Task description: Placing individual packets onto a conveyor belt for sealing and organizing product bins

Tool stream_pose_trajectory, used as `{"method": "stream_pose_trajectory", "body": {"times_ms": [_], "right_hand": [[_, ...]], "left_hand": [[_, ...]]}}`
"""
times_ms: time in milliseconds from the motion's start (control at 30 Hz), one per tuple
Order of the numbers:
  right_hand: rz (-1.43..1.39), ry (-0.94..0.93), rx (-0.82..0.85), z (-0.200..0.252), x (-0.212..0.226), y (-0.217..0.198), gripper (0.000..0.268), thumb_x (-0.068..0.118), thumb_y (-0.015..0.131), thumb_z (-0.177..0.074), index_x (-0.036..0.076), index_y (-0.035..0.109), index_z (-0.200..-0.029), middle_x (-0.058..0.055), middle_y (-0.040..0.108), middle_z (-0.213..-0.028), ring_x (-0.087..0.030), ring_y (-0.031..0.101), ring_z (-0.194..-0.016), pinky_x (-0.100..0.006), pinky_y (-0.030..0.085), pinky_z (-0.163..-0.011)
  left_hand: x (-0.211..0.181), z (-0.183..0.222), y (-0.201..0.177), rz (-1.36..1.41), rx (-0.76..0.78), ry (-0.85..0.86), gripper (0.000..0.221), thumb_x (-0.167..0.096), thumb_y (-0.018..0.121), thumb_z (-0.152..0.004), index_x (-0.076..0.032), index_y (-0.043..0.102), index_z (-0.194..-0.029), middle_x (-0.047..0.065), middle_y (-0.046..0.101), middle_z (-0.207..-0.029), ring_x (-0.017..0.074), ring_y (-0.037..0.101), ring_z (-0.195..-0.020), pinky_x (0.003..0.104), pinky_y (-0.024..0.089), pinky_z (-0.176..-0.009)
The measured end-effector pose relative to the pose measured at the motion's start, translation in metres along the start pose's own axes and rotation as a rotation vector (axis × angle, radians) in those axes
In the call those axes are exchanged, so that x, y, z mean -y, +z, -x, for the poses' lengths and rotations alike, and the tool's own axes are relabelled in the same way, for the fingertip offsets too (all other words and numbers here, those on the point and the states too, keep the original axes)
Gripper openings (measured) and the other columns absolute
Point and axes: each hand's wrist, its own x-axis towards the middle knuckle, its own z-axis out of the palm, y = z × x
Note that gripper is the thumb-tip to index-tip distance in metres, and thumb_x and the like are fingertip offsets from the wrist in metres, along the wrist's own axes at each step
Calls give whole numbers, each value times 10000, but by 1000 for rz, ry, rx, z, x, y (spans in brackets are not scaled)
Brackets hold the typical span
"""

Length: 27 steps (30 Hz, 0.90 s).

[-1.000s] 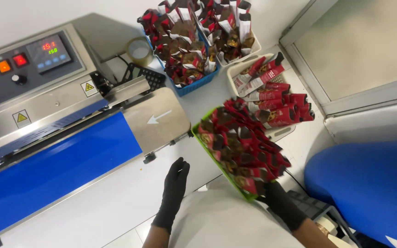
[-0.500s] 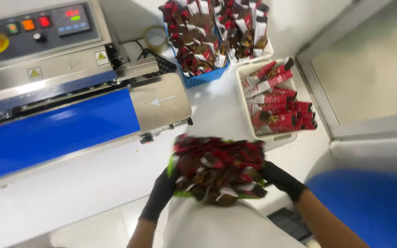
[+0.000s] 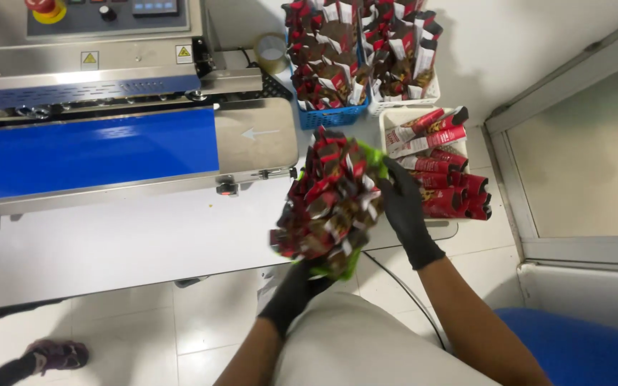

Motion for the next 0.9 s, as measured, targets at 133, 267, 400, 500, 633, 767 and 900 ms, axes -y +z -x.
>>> {"method": "stream_pose_trajectory", "body": {"times_ms": [133,267,400,500,633,767,900], "right_hand": [[-157,-19,-165,27,-29,4,487,73,588,-1062,32,468,-1533,-270,519,-1485,-353,430,-1434,-520,365,-1194],[-91,226,-203,52,-15,5,559,261,646,-1049,76,455,-1541,-251,495,-1522,-357,416,-1450,-503,322,-1230],[-40,427,-265,60,65,12,726,451,613,-1022,-9,401,-1541,-307,478,-1513,-396,424,-1443,-491,315,-1253],[78,121,-412,58,54,12,430,278,564,-1078,112,525,-1473,-176,555,-1464,-338,472,-1419,-459,378,-1199],[150,-138,-513,18,60,31,506,280,727,-1003,86,559,-1439,-164,575,-1391,-335,526,-1359,-442,392,-1176],[186,-125,-461,-47,66,23,617,462,745,-990,114,550,-1461,-162,565,-1401,-346,495,-1387,-523,374,-1164],[488,102,-347,-161,-7,26,845,640,820,-867,91,569,-1458,-132,639,-1322,-284,601,-1279,-459,469,-1085]], "left_hand": [[16,-36,31,241,215,-34,203,-135,712,-912,-8,696,-1069,164,714,-1020,351,694,-1017,589,533,-1056],[38,-116,1,320,497,-216,270,-291,575,-1003,-79,660,-1147,145,691,-1265,461,636,-1202,620,413,-1117],[-48,-26,29,-431,358,-214,307,-216,745,-880,-7,739,-1104,93,773,-887,217,770,-847,302,609,-794],[-95,-15,16,-1410,324,69,484,-592,652,-910,-235,764,-1218,98,745,-1218,344,621,-1264,482,476,-1100],[-148,-28,-13,-1453,108,151,464,-631,615,-908,-279,738,-1184,-35,777,-1074,194,698,-1130,376,543,-983],[-138,-136,-81,-25,66,-367,428,-186,760,-943,88,636,-1248,265,731,-1065,337,766,-917,332,638,-738],[-72,-192,-89,-147,217,-491,463,-306,711,-962,68,636,-1225,239,745,-1064,285,775,-861,306,632,-666]]}}
